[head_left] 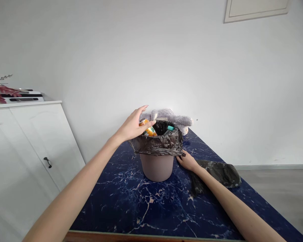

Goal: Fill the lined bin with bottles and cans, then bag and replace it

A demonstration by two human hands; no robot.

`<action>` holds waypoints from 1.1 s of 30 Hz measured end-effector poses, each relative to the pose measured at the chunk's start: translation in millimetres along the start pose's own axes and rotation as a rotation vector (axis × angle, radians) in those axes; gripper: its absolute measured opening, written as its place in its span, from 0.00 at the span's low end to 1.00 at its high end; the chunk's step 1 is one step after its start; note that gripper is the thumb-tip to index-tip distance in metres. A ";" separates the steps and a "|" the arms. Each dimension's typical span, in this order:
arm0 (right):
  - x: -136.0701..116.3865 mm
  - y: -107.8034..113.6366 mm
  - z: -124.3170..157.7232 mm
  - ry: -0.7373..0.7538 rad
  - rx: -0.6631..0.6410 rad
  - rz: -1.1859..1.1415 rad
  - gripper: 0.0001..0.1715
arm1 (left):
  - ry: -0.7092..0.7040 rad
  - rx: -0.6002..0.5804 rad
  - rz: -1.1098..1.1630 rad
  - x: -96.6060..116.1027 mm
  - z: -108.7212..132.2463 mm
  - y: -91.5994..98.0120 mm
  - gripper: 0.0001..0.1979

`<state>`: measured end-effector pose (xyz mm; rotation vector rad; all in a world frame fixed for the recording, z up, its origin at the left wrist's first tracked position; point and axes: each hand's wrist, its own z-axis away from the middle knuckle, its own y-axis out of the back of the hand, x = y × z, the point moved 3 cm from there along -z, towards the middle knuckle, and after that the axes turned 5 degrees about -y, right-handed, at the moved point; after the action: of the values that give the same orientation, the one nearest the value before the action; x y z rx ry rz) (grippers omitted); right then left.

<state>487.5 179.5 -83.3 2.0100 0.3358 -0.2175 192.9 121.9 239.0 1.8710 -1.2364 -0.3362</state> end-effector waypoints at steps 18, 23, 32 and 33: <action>-6.8 9.5 3.1 -0.026 -0.027 -0.034 0.19 | 0.416 0.033 0.089 -70.7 29.9 0.8 0.35; -6.9 9.3 2.6 -0.024 -0.029 -0.046 0.19 | 0.477 0.036 0.169 -71.7 32.1 1.5 0.32; -7.2 8.9 2.8 -0.017 -0.016 -0.054 0.19 | 0.307 0.325 0.293 -62.9 36.0 6.2 0.17; -7.2 8.7 2.9 -0.017 -0.013 -0.054 0.19 | 0.292 0.370 0.299 -63.8 37.5 8.2 0.16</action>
<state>483.5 172.2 -75.1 1.9865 0.3804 -0.2658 134.1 156.3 208.7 1.9122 -1.4138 0.3388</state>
